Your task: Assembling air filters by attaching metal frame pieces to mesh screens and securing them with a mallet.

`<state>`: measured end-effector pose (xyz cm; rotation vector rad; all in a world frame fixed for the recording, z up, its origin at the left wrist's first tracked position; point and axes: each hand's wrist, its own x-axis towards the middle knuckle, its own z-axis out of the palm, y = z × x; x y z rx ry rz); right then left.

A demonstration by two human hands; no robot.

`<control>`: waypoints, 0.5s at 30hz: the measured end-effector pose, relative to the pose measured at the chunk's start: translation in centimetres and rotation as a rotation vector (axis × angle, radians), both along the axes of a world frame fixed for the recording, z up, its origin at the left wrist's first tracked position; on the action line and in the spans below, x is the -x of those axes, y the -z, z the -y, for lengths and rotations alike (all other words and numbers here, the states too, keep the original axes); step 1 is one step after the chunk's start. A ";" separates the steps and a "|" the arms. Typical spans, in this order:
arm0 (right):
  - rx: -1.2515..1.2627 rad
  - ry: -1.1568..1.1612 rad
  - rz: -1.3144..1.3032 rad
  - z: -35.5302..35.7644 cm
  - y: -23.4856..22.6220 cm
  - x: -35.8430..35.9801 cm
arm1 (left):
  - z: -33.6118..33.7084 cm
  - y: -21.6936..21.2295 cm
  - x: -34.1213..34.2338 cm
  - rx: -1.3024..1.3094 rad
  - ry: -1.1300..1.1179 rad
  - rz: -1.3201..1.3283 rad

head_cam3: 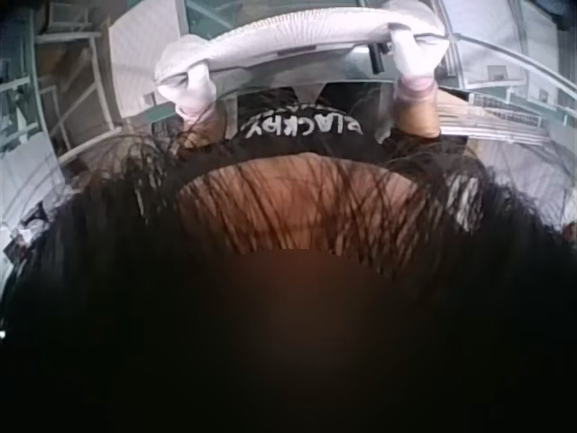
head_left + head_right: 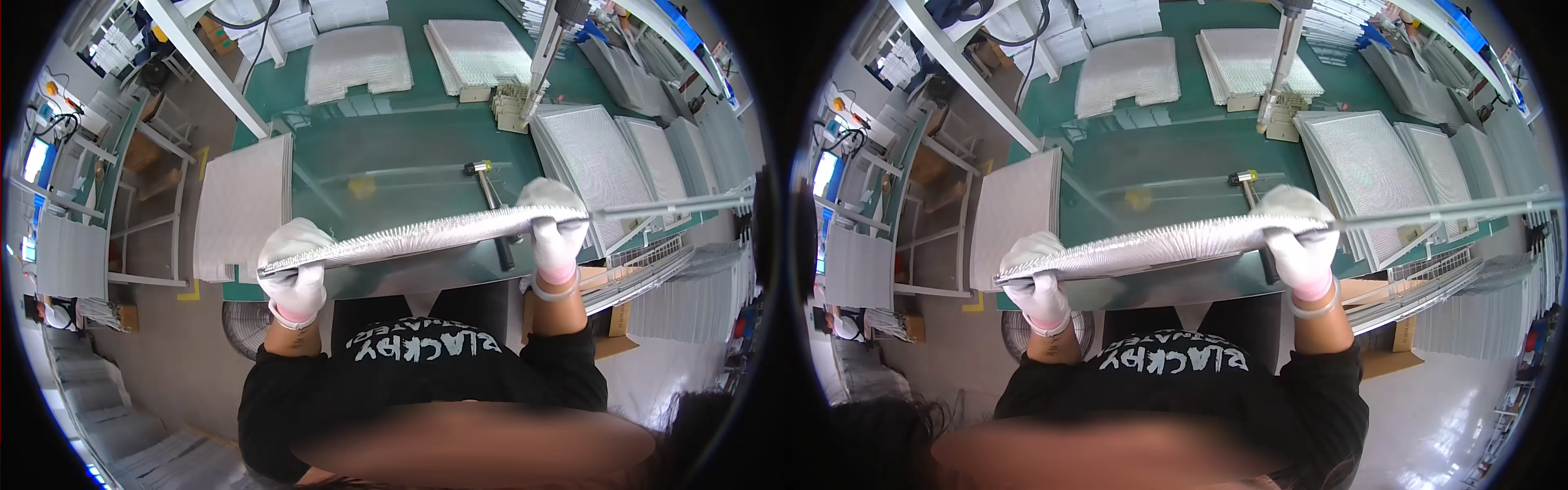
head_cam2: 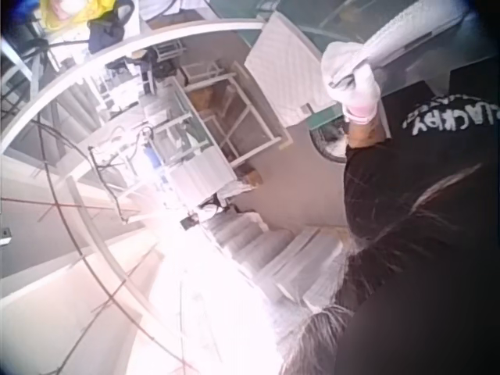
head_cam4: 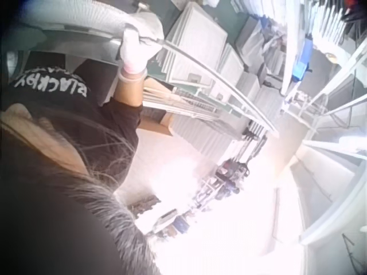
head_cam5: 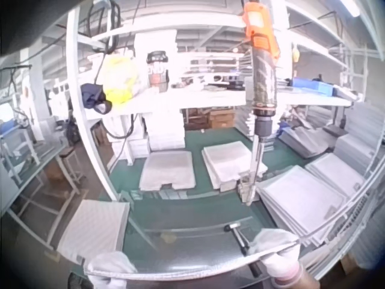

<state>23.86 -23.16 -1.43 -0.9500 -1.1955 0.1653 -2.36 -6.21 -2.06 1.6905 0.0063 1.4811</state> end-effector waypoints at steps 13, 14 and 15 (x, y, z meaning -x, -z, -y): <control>0.023 0.044 0.085 0.4 -0.3 1.1 | 0.4 1.6 0.5 -0.020 0.065 0.015; -0.003 -0.007 0.086 0.5 -0.2 1.1 | 0.5 1.2 0.5 -0.041 0.063 -0.020; -0.029 -0.058 0.088 0.6 -0.1 0.9 | 0.5 1.2 0.5 -0.041 0.061 -0.022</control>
